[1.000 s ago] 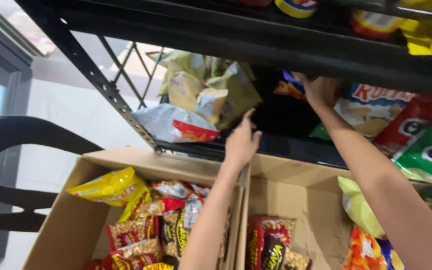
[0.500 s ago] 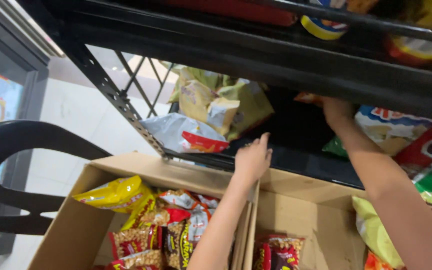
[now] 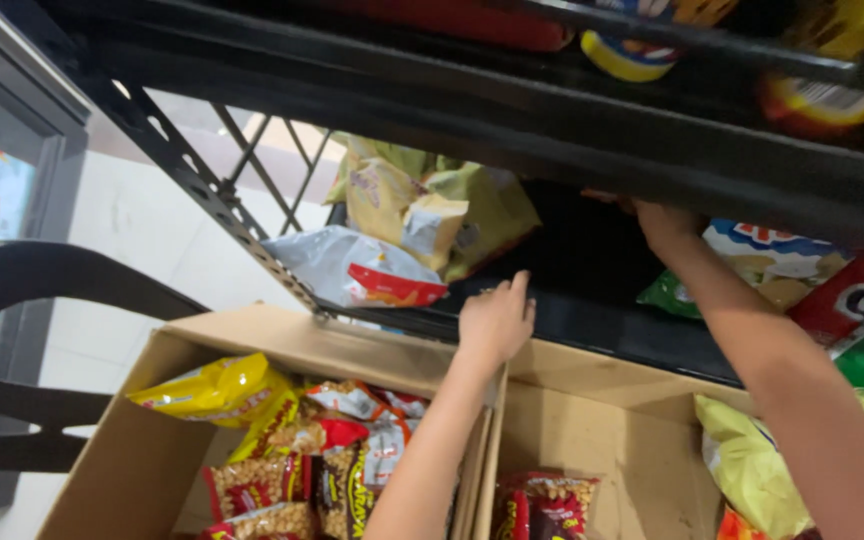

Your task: Organizing and stocking bags of snacks onto store shelves from cardboard boxes.

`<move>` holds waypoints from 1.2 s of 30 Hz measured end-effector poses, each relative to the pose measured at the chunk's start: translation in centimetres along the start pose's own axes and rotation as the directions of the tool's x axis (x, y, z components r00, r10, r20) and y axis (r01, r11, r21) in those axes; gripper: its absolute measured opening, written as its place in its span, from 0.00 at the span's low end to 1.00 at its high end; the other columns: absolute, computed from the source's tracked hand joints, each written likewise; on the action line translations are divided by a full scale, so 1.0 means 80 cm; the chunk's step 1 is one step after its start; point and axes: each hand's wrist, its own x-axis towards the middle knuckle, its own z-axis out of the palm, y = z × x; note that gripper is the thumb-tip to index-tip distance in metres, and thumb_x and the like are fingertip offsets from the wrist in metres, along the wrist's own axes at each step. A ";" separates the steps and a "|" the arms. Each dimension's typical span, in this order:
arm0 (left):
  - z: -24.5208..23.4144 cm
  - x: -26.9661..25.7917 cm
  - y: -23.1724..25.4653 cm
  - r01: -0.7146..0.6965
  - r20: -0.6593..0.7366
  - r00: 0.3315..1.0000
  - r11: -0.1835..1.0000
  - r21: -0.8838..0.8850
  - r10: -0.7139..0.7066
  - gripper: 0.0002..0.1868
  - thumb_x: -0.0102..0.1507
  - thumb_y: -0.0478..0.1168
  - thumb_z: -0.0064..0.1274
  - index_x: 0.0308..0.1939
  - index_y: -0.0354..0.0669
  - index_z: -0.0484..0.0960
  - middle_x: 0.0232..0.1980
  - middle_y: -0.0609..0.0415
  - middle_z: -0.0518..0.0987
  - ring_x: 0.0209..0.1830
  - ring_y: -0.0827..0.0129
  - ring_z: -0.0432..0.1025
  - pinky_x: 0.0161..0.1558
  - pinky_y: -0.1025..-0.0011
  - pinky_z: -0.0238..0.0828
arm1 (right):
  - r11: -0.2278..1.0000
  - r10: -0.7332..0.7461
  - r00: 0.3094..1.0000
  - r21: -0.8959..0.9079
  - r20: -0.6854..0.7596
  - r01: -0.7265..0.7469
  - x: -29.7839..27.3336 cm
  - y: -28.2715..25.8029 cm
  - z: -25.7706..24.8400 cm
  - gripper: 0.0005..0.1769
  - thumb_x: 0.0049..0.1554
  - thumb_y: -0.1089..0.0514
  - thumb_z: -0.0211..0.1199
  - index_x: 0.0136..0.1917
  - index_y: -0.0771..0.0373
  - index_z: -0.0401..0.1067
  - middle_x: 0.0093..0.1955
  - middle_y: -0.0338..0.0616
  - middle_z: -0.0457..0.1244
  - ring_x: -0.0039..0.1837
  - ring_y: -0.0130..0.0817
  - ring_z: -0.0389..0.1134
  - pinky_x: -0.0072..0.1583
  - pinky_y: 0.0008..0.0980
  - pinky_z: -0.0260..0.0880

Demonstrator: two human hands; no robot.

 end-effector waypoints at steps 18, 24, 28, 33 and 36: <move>-0.009 -0.010 0.011 -0.023 0.063 0.998 0.999 0.036 0.021 0.13 0.68 0.47 0.45 0.53 0.45 0.73 0.39 0.41 0.82 0.38 0.42 0.78 0.37 0.44 0.74 | 0.998 -0.020 0.941 -0.043 0.339 0.037 -0.116 -0.186 -0.469 0.31 0.54 0.46 0.64 0.70 0.51 0.68 0.67 0.57 0.64 0.63 0.60 0.66 0.59 0.53 0.68; -0.019 -0.052 0.116 -0.365 -0.342 0.840 0.905 0.220 0.422 0.23 0.54 0.34 0.50 0.55 0.45 0.77 0.46 0.48 0.78 0.44 0.48 0.77 0.42 0.52 0.76 | 0.942 0.251 0.656 -0.023 0.712 -0.336 -0.289 -0.109 -0.534 0.20 0.57 0.43 0.63 0.56 0.58 0.75 0.48 0.51 0.71 0.49 0.51 0.73 0.50 0.47 0.73; 0.004 -0.110 0.220 -0.154 0.286 0.896 0.843 -0.516 0.339 0.10 0.58 0.47 0.59 0.37 0.47 0.86 0.35 0.50 0.83 0.35 0.57 0.80 0.41 0.60 0.76 | 0.886 0.217 0.477 0.033 0.852 -0.462 -0.378 -0.086 -0.557 0.21 0.53 0.40 0.64 0.45 0.60 0.78 0.39 0.52 0.73 0.45 0.46 0.74 0.49 0.44 0.74; 0.170 -0.216 0.264 0.661 0.891 0.370 0.598 -0.452 0.264 0.17 0.63 0.55 0.62 0.41 0.46 0.85 0.37 0.57 0.84 0.38 0.69 0.77 0.42 0.62 0.74 | 0.861 0.405 0.347 -0.226 0.846 -0.455 -0.457 -0.054 -0.558 0.26 0.58 0.37 0.63 0.45 0.64 0.81 0.43 0.58 0.72 0.48 0.54 0.74 0.53 0.47 0.73; 0.180 -0.243 0.278 0.805 0.848 0.431 0.293 -0.516 0.309 0.13 0.60 0.49 0.62 0.45 0.52 0.85 0.42 0.64 0.86 0.43 0.75 0.79 0.46 0.66 0.76 | 0.853 0.412 0.338 -0.228 0.846 -0.470 -0.470 -0.047 -0.573 0.27 0.57 0.36 0.62 0.52 0.63 0.79 0.47 0.58 0.71 0.51 0.54 0.74 0.55 0.46 0.73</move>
